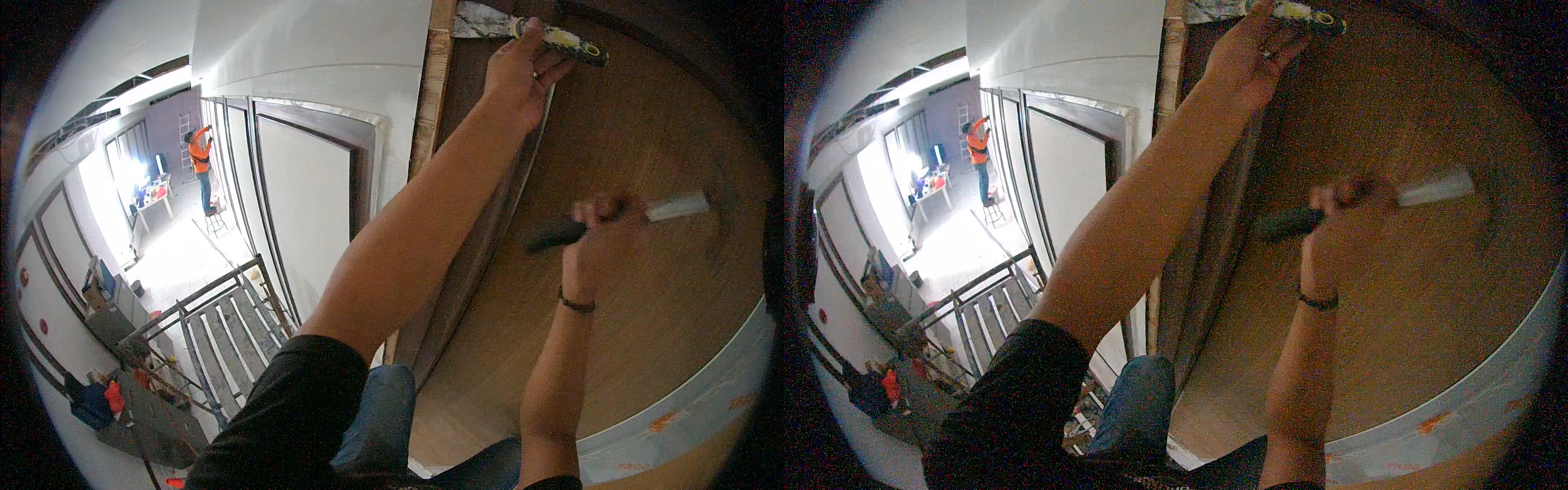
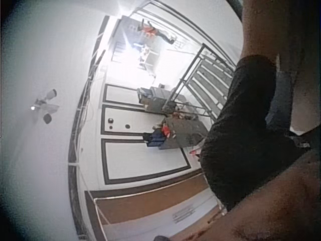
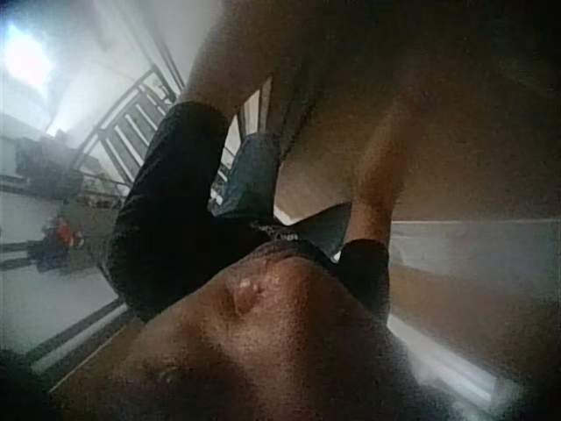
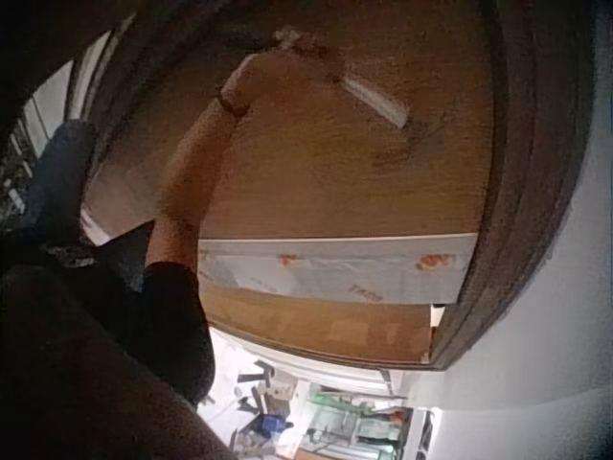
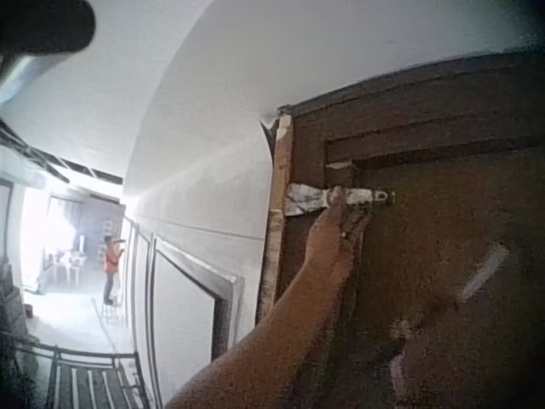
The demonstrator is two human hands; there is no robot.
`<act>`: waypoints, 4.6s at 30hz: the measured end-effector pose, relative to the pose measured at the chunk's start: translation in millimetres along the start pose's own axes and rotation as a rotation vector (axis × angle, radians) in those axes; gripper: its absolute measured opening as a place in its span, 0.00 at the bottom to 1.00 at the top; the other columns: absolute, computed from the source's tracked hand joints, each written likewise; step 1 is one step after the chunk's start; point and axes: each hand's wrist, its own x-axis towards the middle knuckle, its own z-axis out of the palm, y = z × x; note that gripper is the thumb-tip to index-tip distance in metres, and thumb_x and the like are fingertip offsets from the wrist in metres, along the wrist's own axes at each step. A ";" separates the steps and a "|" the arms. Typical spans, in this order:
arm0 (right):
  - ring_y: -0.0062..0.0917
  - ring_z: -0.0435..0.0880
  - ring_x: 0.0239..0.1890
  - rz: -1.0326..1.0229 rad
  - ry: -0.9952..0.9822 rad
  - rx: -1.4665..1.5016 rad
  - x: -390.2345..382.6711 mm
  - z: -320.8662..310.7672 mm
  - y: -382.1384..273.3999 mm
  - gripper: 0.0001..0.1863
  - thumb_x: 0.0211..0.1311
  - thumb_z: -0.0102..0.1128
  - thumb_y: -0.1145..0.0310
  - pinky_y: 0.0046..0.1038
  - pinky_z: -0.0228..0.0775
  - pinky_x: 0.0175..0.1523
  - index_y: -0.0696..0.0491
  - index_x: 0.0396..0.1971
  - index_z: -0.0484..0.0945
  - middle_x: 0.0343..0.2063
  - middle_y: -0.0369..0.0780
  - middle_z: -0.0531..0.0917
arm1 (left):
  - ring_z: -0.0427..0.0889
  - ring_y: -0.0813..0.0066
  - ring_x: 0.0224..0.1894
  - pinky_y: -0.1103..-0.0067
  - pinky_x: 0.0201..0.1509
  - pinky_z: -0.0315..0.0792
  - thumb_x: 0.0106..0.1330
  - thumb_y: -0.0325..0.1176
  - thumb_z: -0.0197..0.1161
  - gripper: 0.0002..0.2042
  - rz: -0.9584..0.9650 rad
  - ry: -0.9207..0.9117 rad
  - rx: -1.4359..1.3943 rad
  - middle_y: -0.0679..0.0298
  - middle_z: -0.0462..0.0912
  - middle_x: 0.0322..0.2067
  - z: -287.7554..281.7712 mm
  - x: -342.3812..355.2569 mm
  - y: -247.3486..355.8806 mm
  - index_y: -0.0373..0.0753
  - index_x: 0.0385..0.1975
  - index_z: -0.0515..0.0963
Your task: The person prying a wooden door frame off the wall using a hammer and a putty knife, striking the back of the knife to wedge it behind the wood.
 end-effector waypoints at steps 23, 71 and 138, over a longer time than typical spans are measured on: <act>0.17 0.61 0.11 0.170 -0.295 -0.378 5.6 -8.7 -12.5 0.14 0.67 0.46 0.51 0.21 0.55 0.18 0.47 0.33 0.67 0.14 0.31 0.66 | 0.79 0.67 0.39 0.71 0.45 0.79 0.67 0.40 0.55 0.15 0.016 0.051 0.016 0.61 0.75 0.34 5.4 -0.1 -0.2 0.33 0.41 0.69; 0.13 0.60 0.14 -0.134 -0.237 -0.605 -8.5 -10.6 5.0 0.15 0.70 0.42 0.57 0.20 0.55 0.20 0.48 0.24 0.65 0.14 0.29 0.64 | 0.76 0.67 0.42 0.68 0.50 0.75 0.70 0.42 0.49 0.18 0.049 0.085 -0.076 0.58 0.74 0.39 1.4 -6.2 -1.9 0.33 0.47 0.67; 0.14 0.60 0.14 0.208 -0.165 -0.403 -35.4 -0.7 17.5 0.17 0.68 0.46 0.55 0.21 0.56 0.21 0.49 0.23 0.62 0.14 0.30 0.63 | 0.66 0.64 0.57 0.66 0.63 0.58 0.69 0.50 0.48 0.28 -0.074 0.004 -0.094 0.61 0.62 0.59 -5.6 -6.4 11.5 0.43 0.64 0.55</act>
